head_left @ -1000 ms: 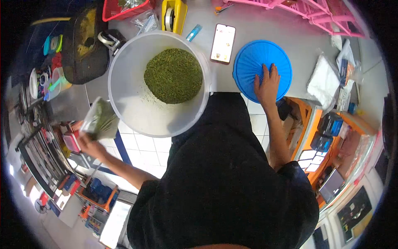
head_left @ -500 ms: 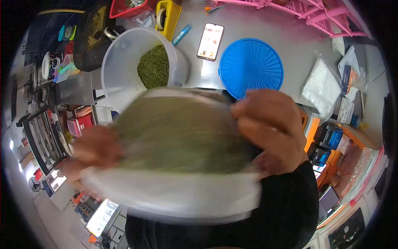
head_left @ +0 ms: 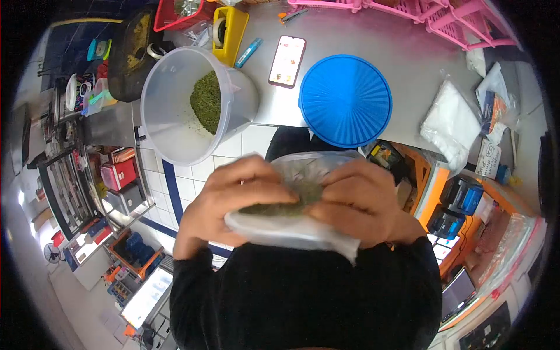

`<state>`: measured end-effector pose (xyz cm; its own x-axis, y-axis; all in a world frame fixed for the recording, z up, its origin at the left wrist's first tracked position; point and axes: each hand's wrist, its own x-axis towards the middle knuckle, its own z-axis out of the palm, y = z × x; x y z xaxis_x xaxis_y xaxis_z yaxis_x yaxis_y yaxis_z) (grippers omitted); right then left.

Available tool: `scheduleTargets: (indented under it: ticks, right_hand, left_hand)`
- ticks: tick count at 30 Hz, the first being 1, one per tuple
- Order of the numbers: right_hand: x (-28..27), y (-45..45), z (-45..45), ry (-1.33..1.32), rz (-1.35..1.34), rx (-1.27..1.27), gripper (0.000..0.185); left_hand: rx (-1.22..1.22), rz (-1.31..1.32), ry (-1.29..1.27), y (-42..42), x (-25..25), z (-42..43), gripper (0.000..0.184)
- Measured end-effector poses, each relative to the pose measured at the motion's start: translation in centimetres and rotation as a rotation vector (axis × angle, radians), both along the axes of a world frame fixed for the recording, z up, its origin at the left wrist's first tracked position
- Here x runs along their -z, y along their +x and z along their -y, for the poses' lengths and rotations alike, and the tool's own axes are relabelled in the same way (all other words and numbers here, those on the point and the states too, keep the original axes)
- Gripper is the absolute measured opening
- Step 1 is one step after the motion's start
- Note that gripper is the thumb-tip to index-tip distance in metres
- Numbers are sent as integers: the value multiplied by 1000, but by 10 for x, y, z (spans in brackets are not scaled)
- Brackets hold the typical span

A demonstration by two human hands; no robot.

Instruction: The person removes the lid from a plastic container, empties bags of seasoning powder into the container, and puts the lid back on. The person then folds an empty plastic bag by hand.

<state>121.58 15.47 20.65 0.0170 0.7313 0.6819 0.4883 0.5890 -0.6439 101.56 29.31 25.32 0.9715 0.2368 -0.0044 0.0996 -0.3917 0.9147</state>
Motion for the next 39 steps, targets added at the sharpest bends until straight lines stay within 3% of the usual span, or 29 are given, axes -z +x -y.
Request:
scheduleTargets:
  ticks: [14, 25, 33, 39]
  right_hand:
    - [-19, -55, -50, 71, -5, -264, 29]
    - [-46, -115, -116, 97, 92, -457, 29]
    - [-71, -121, -155, -63, 119, -576, 29]
    - [-84, -116, -181, -289, 218, -783, 39]
  left_hand:
    - [-8, 76, -229, -67, -19, -9, 31]
    - [220, -7, -115, -121, -52, -82, 27]
    - [244, -67, -21, -150, -72, -118, 25]
    - [190, 124, 47, -159, -65, -122, 22]
